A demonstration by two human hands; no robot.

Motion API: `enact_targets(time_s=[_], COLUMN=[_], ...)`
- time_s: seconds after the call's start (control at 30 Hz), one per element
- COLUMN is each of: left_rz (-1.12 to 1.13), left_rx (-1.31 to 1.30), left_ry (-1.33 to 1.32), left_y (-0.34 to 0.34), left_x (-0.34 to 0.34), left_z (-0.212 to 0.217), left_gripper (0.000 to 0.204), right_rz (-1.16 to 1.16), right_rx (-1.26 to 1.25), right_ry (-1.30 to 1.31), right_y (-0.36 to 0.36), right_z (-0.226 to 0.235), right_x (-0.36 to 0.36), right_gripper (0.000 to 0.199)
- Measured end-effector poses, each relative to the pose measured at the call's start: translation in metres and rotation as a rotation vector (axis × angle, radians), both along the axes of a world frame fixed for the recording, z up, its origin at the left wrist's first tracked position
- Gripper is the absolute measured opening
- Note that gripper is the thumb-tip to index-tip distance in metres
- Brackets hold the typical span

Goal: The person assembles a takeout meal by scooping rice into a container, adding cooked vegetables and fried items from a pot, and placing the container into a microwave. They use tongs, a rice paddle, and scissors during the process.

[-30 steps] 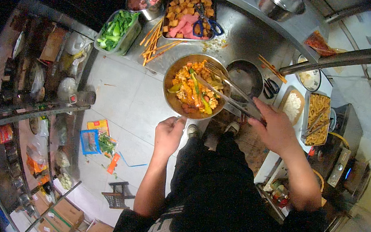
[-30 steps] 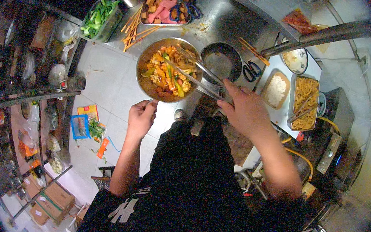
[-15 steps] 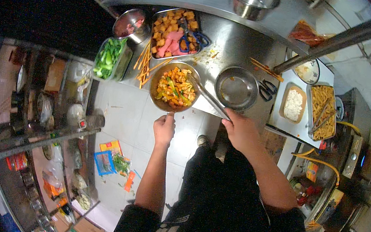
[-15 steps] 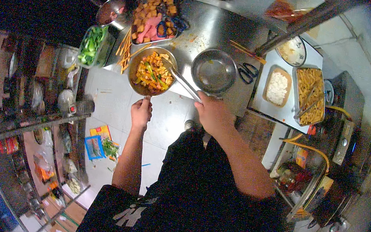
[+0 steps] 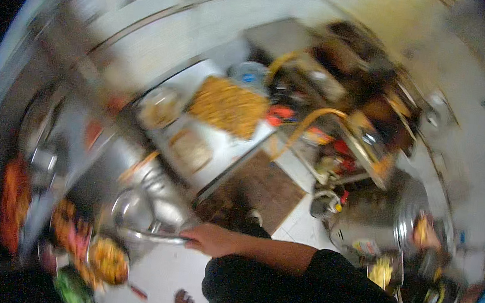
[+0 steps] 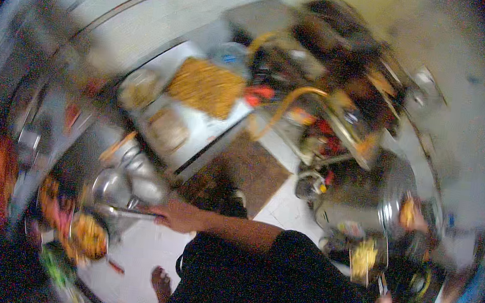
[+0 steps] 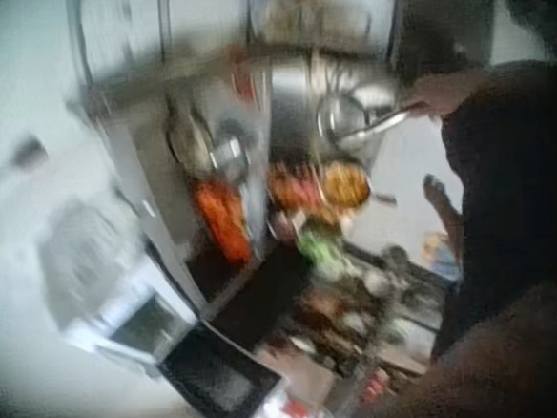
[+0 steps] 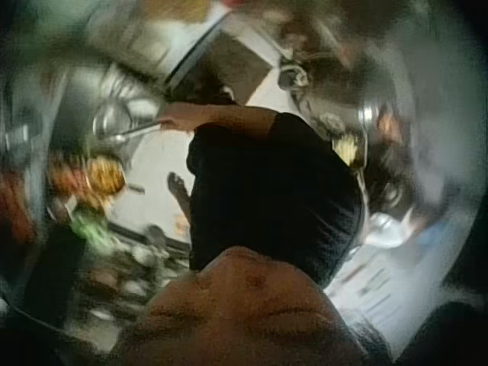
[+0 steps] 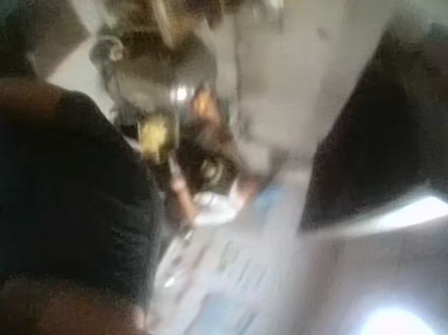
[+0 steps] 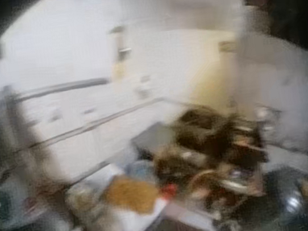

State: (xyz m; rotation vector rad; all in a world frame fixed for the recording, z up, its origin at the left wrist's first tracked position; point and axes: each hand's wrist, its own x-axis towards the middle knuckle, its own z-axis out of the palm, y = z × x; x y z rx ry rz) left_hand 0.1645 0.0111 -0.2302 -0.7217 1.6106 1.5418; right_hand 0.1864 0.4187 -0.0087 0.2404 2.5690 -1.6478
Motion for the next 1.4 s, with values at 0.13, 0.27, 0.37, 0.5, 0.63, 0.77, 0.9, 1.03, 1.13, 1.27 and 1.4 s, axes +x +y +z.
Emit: enact_targets(time_s=[0.13,0.27,0.37,0.5,0.63,0.77,0.9,1.03,1.13,1.27,1.4], left_rz=[-1.025,-1.113,-1.254,-1.504,-1.667,-1.399,-1.274,-1.279,-1.284,-1.388,-1.315], left_rx=[0.303,0.336,0.554,0.648,0.853,0.821,0.754,0.661,0.836,0.570,0.819], left_ry=[0.264,-0.255,0.122,0.225,-0.007,-0.479,-0.653,-0.662,-0.671,-0.584,-0.618], left_y=[0.183,0.381,0.514,0.682,0.809,0.903,0.937,0.939,0.948,0.945,0.955], left_x=[-0.001,-0.006,0.042,0.168,0.319,0.432,0.474,0.474,0.470,0.463,0.458], left_z=[0.028,0.107,0.164,0.231,0.314,0.376,0.381,0.366,0.364,0.370,0.371], left_gripper=[0.039,0.056,0.043,0.027,0.052,0.039,0.025,0.024,0.025,0.028,0.030], right_rz=[-0.395,-0.966,-1.349,-1.719,-2.000,-2.060,-2.107,-2.148,-2.104,-2.092,-2.145], right_rx=[0.045,0.063,0.031,0.090,0.036,0.082,0.096,0.044,0.120,0.155,0.074], right_ry=[0.083,0.187,0.216,0.271,0.391,0.459,0.366,0.349,0.315,0.286,0.342], right_y=[0.070,0.115,0.136,0.176,0.211,0.235,0.246,0.256,0.266,0.280,0.291], right_z=[0.018,0.046,0.060,0.061,0.072,0.090,0.100,0.100,0.100,0.103,0.106], right_x=[0.117,0.252,0.358,0.484,0.575,0.626,0.643,0.650,0.657,0.661,0.649], right_gripper=[0.040,0.048,0.048,0.041,0.027,0.032,0.040,0.036,0.031,0.031,0.030])
